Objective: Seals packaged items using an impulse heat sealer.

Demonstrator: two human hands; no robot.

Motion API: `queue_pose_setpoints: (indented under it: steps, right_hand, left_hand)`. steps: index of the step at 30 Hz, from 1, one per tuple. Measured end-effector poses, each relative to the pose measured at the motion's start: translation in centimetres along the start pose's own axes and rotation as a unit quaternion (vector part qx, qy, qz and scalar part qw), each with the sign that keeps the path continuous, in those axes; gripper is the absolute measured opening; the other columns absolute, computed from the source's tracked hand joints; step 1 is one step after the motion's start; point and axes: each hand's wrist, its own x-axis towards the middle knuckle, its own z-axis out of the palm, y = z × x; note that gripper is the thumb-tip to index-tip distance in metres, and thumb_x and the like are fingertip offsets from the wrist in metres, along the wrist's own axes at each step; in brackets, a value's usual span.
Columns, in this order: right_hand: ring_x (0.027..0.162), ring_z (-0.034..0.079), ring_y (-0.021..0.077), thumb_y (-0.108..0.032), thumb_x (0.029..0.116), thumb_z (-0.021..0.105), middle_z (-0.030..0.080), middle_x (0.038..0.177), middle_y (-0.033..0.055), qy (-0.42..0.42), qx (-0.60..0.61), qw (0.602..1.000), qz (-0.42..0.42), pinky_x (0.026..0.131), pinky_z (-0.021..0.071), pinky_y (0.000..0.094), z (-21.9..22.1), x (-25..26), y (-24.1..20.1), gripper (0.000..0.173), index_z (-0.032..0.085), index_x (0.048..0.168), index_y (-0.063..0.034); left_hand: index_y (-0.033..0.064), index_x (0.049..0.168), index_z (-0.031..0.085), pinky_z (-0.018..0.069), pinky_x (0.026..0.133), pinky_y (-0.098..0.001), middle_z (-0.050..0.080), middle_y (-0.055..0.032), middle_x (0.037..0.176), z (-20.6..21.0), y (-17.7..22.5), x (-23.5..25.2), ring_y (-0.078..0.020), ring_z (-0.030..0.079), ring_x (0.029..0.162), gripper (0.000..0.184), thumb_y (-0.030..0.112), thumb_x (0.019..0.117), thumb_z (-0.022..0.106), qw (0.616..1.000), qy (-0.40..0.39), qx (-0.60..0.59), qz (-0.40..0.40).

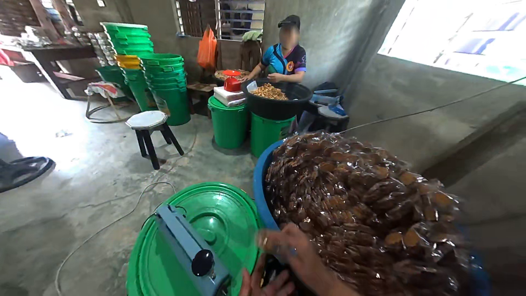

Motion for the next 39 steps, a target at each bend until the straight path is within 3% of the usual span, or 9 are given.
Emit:
queue_pose_setpoints:
  steps: [3,6,10,13,18,24,29,35,39]
  right_hand:
    - [0.105,0.067,0.0456,-0.014,0.0883,0.073,0.07,0.113,0.0272,-0.073,0.017,0.995,-0.065,0.091,0.0536,0.0606,3.6,-3.4,-2.8,0.035,0.074,0.12,0.0011]
    - [0.124,0.058,0.0368,-0.01,0.0943,0.065,0.06,0.131,0.0285,-0.222,0.215,0.937,0.163,0.108,0.0455,0.0502,4.4,-3.5,-5.3,0.042,0.062,0.127,0.0151]
    - [0.073,0.064,0.0112,-0.016,0.1078,0.046,0.064,0.087,0.0028,-0.222,0.359,0.793,0.439,0.07,0.0577,0.0312,9.2,-1.9,-4.7,0.021,0.058,0.112,-0.0001]
    - [0.069,0.054,0.0079,-0.01,0.1062,0.049,0.056,0.085,0.0052,-0.204,0.233,0.877,0.367,0.065,0.049,0.0255,13.8,1.1,-4.7,0.017,0.058,0.106,0.0048]
    - [0.121,0.062,0.0364,0.002,0.0894,0.067,0.063,0.126,0.0313,-0.204,0.067,0.962,0.167,0.108,0.0468,0.0487,18.8,5.4,-3.7,0.048,0.054,0.134,0.0143]
    - [0.126,0.06,0.0327,-0.021,0.1118,0.04,0.056,0.141,0.0266,-0.351,0.039,0.919,0.175,0.105,0.0477,0.0448,15.4,13.9,-7.7,0.044,0.045,0.147,0.0055]
    - [0.145,0.04,0.0422,-0.031,0.1024,0.059,0.028,0.163,0.027,-0.504,-0.214,0.831,0.093,0.113,0.0414,0.0559,16.1,10.4,-11.3,0.085,0.007,0.165,-0.0082]
    - [0.129,0.06,0.0361,-0.032,0.1003,0.055,0.051,0.15,0.0237,-0.318,-0.166,0.933,0.01,0.1,0.0529,0.0484,18.2,6.1,-8.2,0.055,0.052,0.15,-0.009]
    - [0.131,0.057,0.037,-0.03,0.098,0.062,0.05,0.15,0.0242,-0.299,-0.101,0.949,0.022,0.1,0.0527,0.0503,17.6,6.0,-7.0,0.057,0.052,0.151,-0.011]
  left_hand:
    - [0.018,0.103,0.061,0.0612,0.075,-0.0328,0.075,0.0,0.089,0.2,-0.5,0.3,-0.013,0.073,0.083,0.06,0.042,0.1087,0.006,0.975,0.151,-0.153,0.062]
    - [0.0093,0.149,0.022,0.0569,0.081,-0.0299,0.057,-0.0023,0.115,-3.2,-1.9,-1.8,-0.0082,0.064,0.094,0.05,0.012,0.1013,0.037,0.965,0.227,0.037,0.129]
    - [0.001,0.148,0.034,0.0575,0.087,-0.0364,0.059,-0.0157,0.127,-6.4,-1.7,-4.9,-0.0173,0.065,0.104,0.08,0.024,0.0826,0.075,0.904,0.322,0.253,0.121]
    - [-0.0031,0.144,0.038,0.0543,0.094,-0.0421,0.058,-0.0232,0.127,-8.3,-0.1,-5.1,-0.0264,0.063,0.111,0.068,0.009,0.087,0.072,0.842,0.416,0.311,0.146]
    - [-0.0041,0.147,0.036,0.0494,0.103,-0.0456,0.053,-0.0275,0.138,-12.0,4.1,-2.9,-0.0335,0.057,0.125,0.063,0.008,0.0938,0.068,0.796,0.492,0.317,0.154]
    - [-0.0014,0.153,0.029,0.0526,0.097,-0.0488,0.047,-0.0313,0.142,-14.5,8.2,-1.1,-0.0381,0.058,0.122,0.065,0.017,0.1,0.061,0.816,0.491,0.263,0.155]
    - [0.0011,0.154,0.031,0.0525,0.096,-0.0517,0.046,-0.0325,0.142,-16.0,9.1,-0.5,-0.0405,0.059,0.119,0.056,0.023,0.1062,0.052,0.817,0.488,0.271,0.143]
    - [0.0086,0.159,0.021,0.0534,0.094,-0.0502,0.056,-0.0268,0.135,-18.5,8.6,-2.5,-0.0342,0.063,0.113,0.063,0.029,0.1071,0.05,0.803,0.529,0.227,0.154]
    - [0.0087,0.157,0.021,0.0536,0.084,-0.0322,0.05,-0.0135,0.135,-19.1,8.2,-1.8,-0.0137,0.06,0.101,0.052,0.03,0.111,0.033,0.824,0.51,0.181,0.17]
